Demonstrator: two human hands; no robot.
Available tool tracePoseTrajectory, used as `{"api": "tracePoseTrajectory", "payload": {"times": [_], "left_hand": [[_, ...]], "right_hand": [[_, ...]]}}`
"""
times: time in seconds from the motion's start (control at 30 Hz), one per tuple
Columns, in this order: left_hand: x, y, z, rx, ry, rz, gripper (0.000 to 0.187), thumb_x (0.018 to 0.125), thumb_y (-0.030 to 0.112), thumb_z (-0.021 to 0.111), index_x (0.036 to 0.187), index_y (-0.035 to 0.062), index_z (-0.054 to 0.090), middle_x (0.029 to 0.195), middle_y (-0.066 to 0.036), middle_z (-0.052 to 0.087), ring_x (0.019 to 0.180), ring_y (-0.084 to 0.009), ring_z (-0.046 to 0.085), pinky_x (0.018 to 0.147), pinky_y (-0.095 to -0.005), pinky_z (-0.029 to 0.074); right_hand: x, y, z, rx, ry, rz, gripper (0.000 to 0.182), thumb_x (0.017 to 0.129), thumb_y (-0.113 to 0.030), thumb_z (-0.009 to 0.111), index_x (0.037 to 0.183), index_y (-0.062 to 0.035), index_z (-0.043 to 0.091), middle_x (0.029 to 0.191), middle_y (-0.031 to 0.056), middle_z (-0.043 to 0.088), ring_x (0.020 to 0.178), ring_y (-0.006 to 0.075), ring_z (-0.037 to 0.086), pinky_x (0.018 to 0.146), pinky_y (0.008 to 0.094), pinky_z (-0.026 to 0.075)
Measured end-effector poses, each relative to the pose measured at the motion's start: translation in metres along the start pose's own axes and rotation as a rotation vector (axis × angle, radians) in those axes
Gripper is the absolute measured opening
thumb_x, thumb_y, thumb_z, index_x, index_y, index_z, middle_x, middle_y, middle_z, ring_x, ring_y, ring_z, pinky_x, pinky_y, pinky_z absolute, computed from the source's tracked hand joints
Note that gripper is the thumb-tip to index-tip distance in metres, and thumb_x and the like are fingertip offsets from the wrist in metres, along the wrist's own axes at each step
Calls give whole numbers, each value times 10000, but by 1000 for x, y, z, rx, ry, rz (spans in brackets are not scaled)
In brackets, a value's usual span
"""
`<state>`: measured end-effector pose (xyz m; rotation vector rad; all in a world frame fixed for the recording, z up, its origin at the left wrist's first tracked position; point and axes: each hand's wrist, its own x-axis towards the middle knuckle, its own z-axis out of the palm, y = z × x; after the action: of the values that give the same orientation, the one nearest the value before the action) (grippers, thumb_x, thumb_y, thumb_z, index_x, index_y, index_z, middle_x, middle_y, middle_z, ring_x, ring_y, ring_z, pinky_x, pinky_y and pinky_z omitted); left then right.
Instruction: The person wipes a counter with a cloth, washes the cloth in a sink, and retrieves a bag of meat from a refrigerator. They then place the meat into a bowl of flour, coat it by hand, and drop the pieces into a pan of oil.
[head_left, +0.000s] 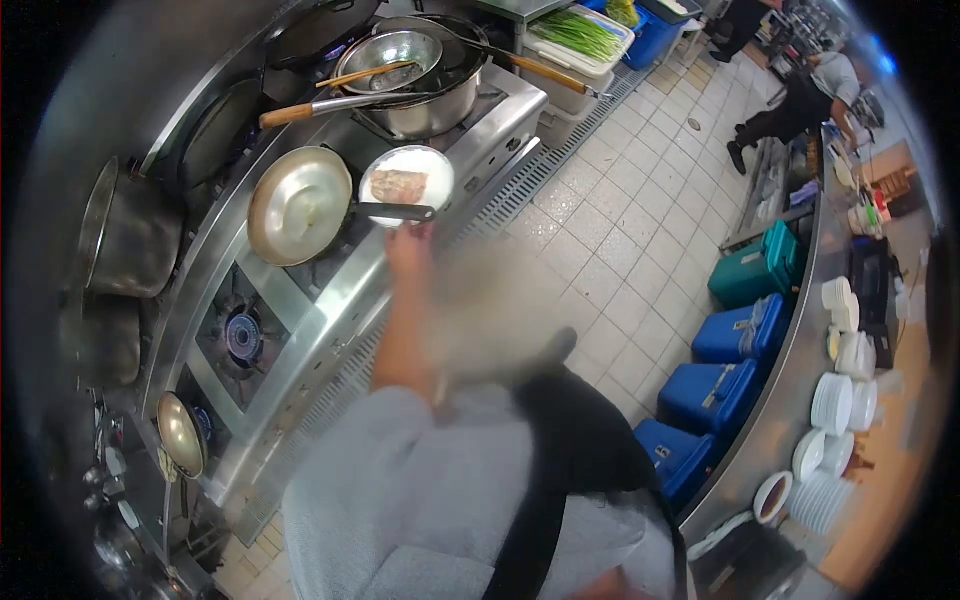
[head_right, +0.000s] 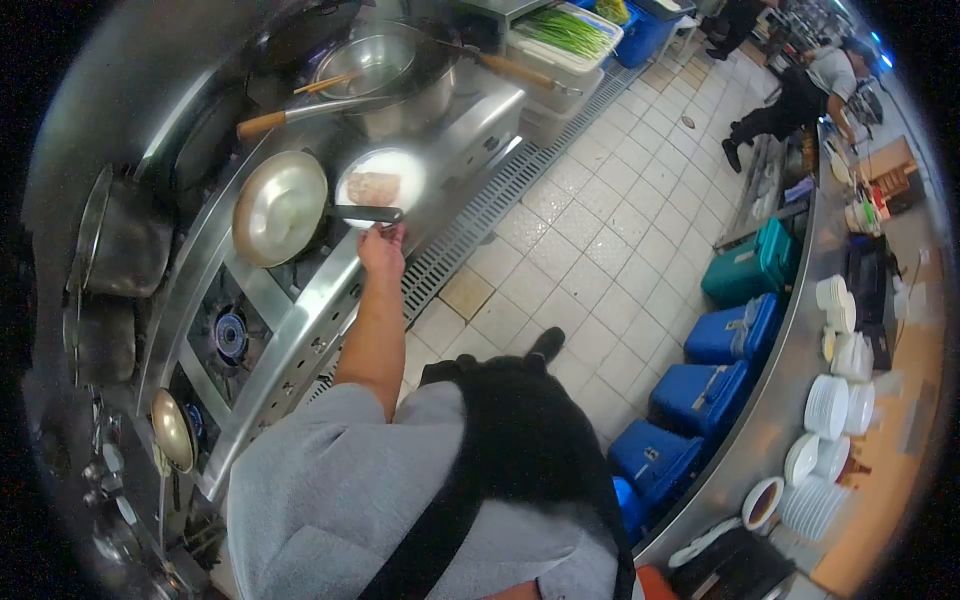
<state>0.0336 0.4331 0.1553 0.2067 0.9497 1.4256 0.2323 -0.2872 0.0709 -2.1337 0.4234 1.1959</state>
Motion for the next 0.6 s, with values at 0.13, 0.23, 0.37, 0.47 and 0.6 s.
{"api": "tracePoseTrajectory", "payload": {"times": [0.13, 0.23, 0.37, 0.47, 0.6], "left_hand": [[15, -6, 11, -117, -1, 173, 213, 857, -35, 522, 1038, 52, 451, 987, -120, 586, 847, -257, 612, 732, -393, 550], [22, -9, 13, -74, 74, 241, 320, 845, 3, 543, 1137, 91, 445, 1028, -69, 576, 901, -213, 594, 704, -334, 502], [24, 1, 16, -91, 78, 307, 228, 866, 19, 552, 1082, 83, 512, 1031, -62, 605, 918, -197, 616, 715, -337, 527], [21, 9, 28, -16, 294, 302, 176, 870, 67, 592, 1038, 90, 541, 984, -53, 632, 859, -198, 635, 710, -322, 539], [46, -2, 3, -65, 207, 436, 203, 875, 99, 610, 1061, 70, 533, 1022, -76, 630, 938, -235, 631, 768, -378, 542]], "right_hand": [[60, -90, -54, -92, -10, -63, 92, 864, -187, 588, 882, -97, 595, 674, 32, 552, 525, 171, 530, 409, 308, 417], [113, -187, -95, -185, -23, -185, 95, 860, -179, 592, 897, -91, 598, 673, 34, 552, 513, 168, 524, 406, 309, 418], [176, -370, -109, -191, -47, -438, 104, 855, -168, 597, 916, -84, 601, 672, 37, 553, 496, 164, 516, 403, 311, 419], [179, -495, -79, -50, -75, -464, 239, 864, -171, 594, 1072, -59, 557, 743, 28, 568, 559, 144, 538, 442, 269, 413], [162, -582, -18, -130, -155, -570, 335, 868, -188, 590, 1174, -62, 539, 830, 26, 589, 687, 150, 576, 540, 274, 443]]}}
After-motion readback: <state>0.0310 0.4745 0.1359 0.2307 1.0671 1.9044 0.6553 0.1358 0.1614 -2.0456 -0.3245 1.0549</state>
